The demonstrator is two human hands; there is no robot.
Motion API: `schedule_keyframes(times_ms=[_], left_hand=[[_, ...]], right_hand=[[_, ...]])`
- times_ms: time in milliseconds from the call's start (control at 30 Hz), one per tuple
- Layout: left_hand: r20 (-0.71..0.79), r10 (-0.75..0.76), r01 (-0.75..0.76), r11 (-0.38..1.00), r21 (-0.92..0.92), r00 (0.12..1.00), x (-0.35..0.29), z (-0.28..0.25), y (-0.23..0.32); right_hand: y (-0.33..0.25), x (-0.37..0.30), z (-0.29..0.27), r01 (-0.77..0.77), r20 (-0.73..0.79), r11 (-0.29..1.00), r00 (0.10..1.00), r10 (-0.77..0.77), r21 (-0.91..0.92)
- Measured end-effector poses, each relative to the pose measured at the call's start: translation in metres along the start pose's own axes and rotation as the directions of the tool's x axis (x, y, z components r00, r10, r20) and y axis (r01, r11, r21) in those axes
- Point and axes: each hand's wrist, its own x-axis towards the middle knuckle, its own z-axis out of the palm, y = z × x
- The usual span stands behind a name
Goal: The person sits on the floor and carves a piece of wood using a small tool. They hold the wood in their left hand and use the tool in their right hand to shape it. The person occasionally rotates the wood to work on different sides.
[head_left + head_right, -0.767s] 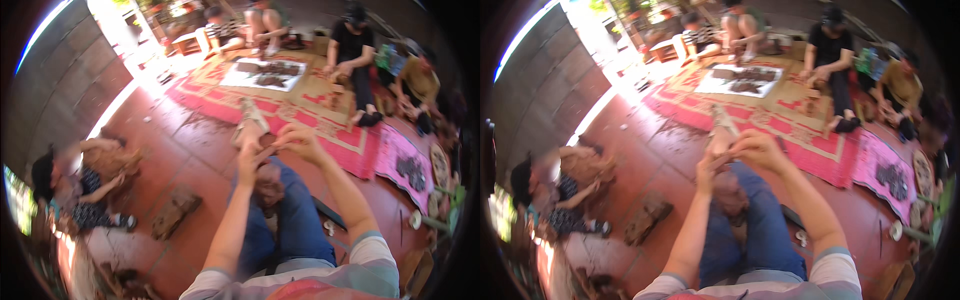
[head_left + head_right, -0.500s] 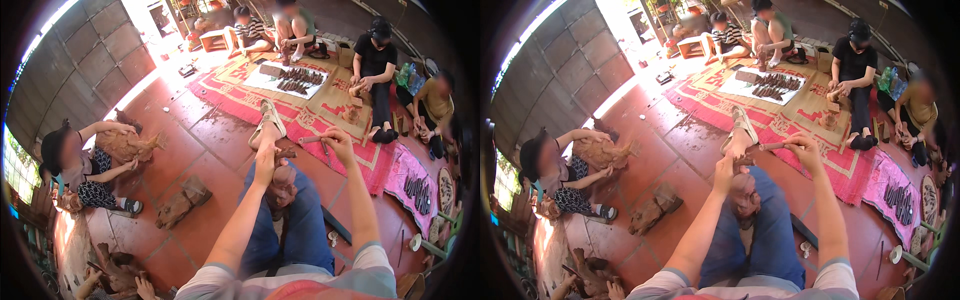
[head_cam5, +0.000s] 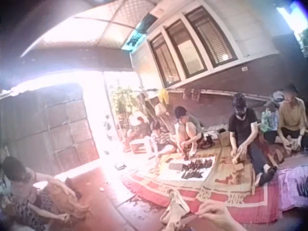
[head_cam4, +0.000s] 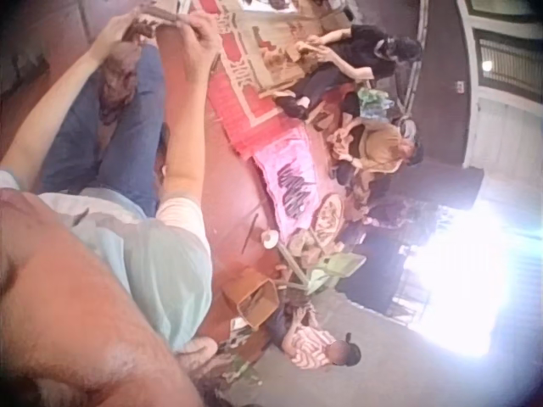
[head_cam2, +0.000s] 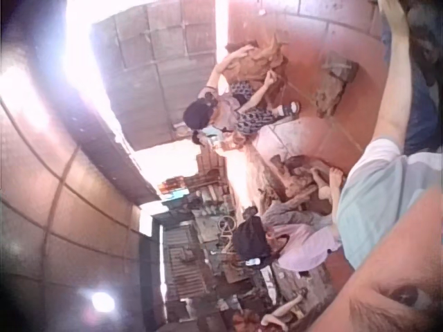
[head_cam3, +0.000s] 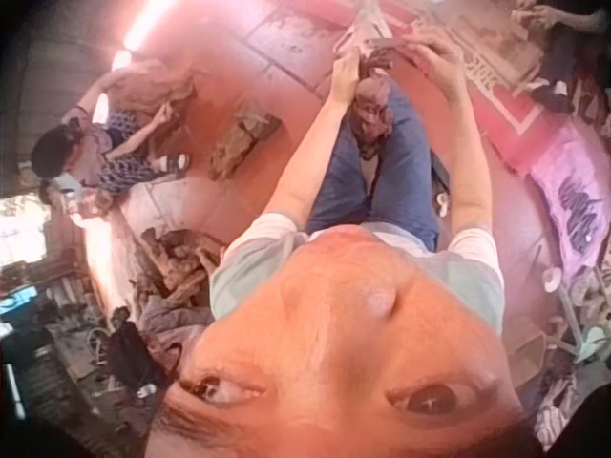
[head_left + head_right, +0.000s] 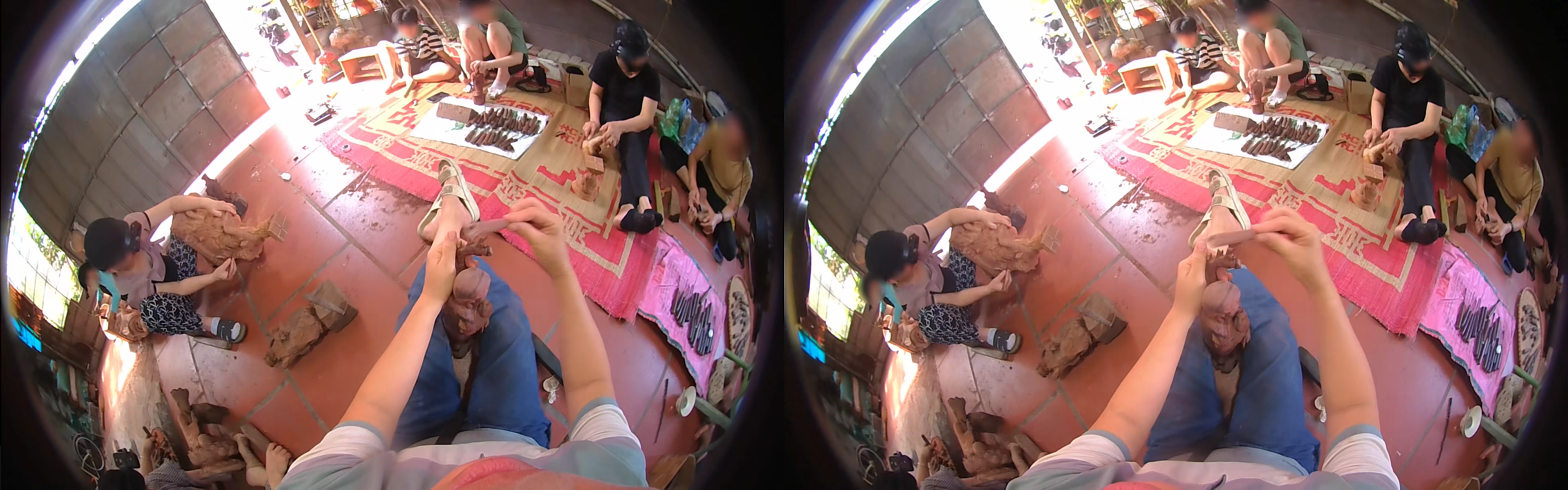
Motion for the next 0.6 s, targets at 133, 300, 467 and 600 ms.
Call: schedule_keyframes(times_ms=[133,300,467,600], left_hand=[[0.014,0.011,-0.012,0.999,0.035,1.0,0.001,-0.002,0.003],[-0.011,0.016,-0.016,0.999,-0.038,1.0,0.006,0.001,0.001],[-0.018,-0.05,0.051,0.998,0.036,0.999,-0.002,0.001,0.006],[0.0,0.035,-0.034,0.977,0.211,0.999,0.002,0.005,0.009]], right_hand=[[0.014,-0.004,0.007,-0.066,0.111,0.996,0.992,0.059,0.063],[0.044,-0.017,-0.041,-0.188,-0.076,0.979,0.978,0.194,0.077],[-0.011,-0.003,0.013,0.041,0.111,0.996,0.993,-0.032,-0.079],[0.035,-0.017,-0.034,-0.046,0.034,0.999,0.998,0.047,-0.022]])
